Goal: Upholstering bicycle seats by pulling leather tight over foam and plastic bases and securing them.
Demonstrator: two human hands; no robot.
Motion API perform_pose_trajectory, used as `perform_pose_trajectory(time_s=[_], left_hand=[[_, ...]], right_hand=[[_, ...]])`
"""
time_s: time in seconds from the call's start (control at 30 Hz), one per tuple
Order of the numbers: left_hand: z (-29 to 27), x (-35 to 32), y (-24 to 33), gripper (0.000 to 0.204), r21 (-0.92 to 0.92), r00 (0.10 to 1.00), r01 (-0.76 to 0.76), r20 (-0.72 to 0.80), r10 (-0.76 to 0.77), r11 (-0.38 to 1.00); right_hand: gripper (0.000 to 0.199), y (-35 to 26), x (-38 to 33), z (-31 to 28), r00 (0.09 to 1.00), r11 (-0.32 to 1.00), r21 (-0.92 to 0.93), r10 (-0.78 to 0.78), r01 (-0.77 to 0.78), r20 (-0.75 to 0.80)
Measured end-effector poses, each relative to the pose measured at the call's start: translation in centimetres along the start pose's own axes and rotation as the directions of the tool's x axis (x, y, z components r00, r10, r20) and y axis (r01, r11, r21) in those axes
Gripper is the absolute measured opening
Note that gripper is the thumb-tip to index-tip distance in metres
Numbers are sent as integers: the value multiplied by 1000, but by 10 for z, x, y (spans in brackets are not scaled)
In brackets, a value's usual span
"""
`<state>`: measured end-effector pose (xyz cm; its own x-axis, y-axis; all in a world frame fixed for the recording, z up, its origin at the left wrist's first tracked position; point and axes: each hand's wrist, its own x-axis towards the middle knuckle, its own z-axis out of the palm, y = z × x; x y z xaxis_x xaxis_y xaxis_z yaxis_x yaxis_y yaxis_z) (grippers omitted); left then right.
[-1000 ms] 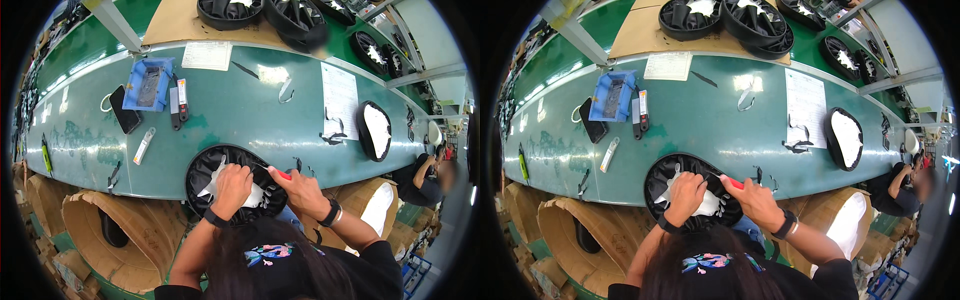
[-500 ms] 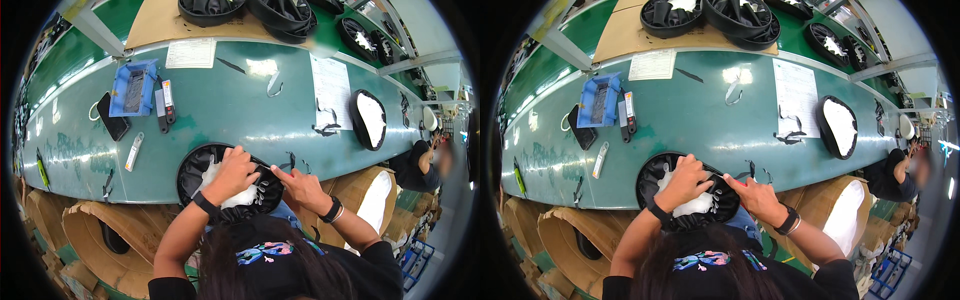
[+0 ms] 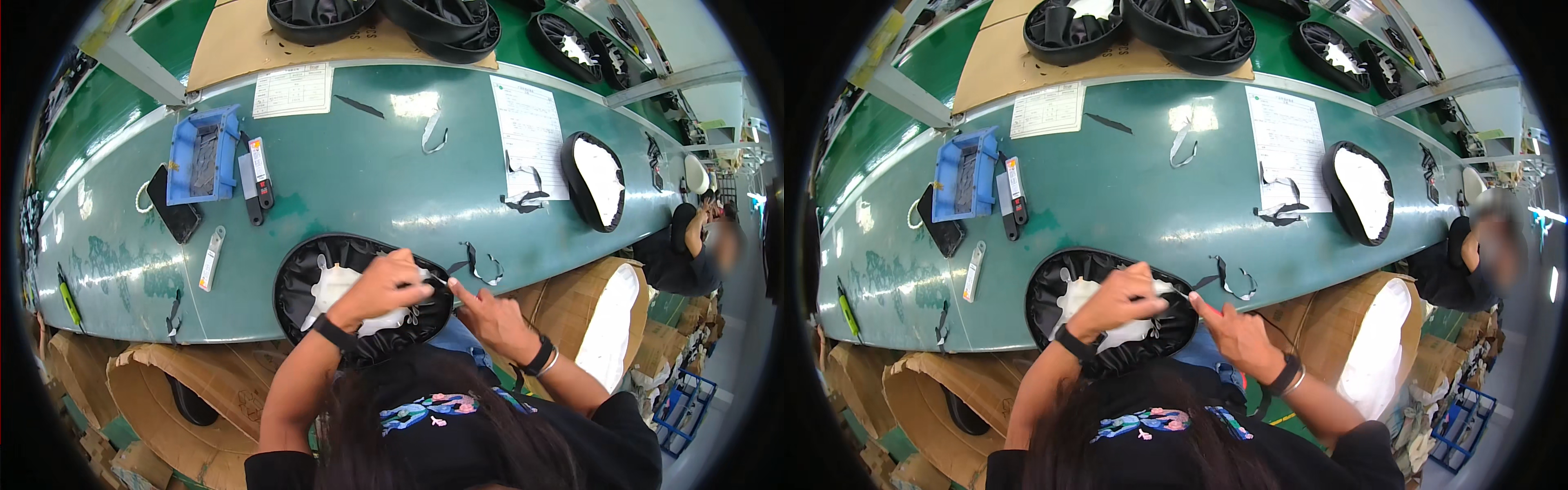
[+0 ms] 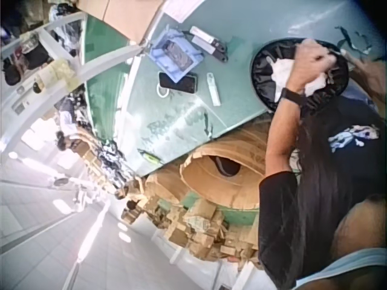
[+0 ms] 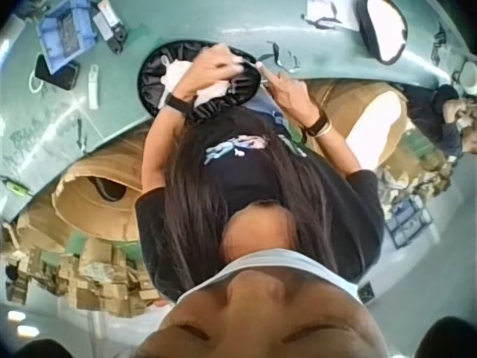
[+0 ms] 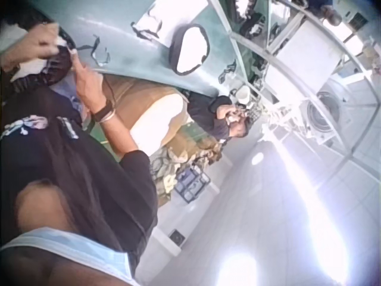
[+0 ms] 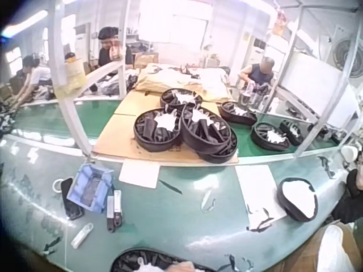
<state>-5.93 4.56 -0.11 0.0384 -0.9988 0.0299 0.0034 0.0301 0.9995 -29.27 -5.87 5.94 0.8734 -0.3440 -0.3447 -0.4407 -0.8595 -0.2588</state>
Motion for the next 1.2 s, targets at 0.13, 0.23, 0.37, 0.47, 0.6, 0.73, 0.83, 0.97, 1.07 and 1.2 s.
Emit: perform_pose_trajectory(time_s=[0.13,0.23,0.37,0.47,0.6,0.73,0.83,0.97,1.07,1.2], left_hand=[[-14,-11,31,20,-843,832,-282,-453,-320,459],[-15,-4,21,15,-735,866,-188,-437,-243,652],[13,12,16,13,778,990,97,-142,24,621],[15,24,2,13,910,988,-91,32,150,405],[3,31,-19,17,513,958,-189,-91,272,837],[-6,18,-19,28,-508,920,-215,-392,-2,834],[-11,20,-2,24,44,910,-72,-405,84,996],[-62,28,25,20,832,942,97,-253,219,546],[-72,23,21,27,688,901,432,-357,-247,583],[-46,0,41,21,584,960,186,-281,-18,790]], right_hand=[[63,-34,-29,21,981,975,105,194,-195,25],[60,-33,-23,15,976,972,102,215,-210,-32],[56,-17,7,-12,987,986,25,163,-163,11],[55,-9,19,-19,991,992,-28,128,-127,35],[61,-25,2,9,979,981,52,192,-188,-66],[61,-60,-15,24,941,932,233,313,-278,-131],[59,-52,-2,10,950,953,27,304,-303,-73],[52,0,39,-23,976,975,-138,153,-174,-155],[50,36,85,-46,986,969,-236,31,-70,-164],[56,54,113,-65,971,952,-201,-239,232,-12]])
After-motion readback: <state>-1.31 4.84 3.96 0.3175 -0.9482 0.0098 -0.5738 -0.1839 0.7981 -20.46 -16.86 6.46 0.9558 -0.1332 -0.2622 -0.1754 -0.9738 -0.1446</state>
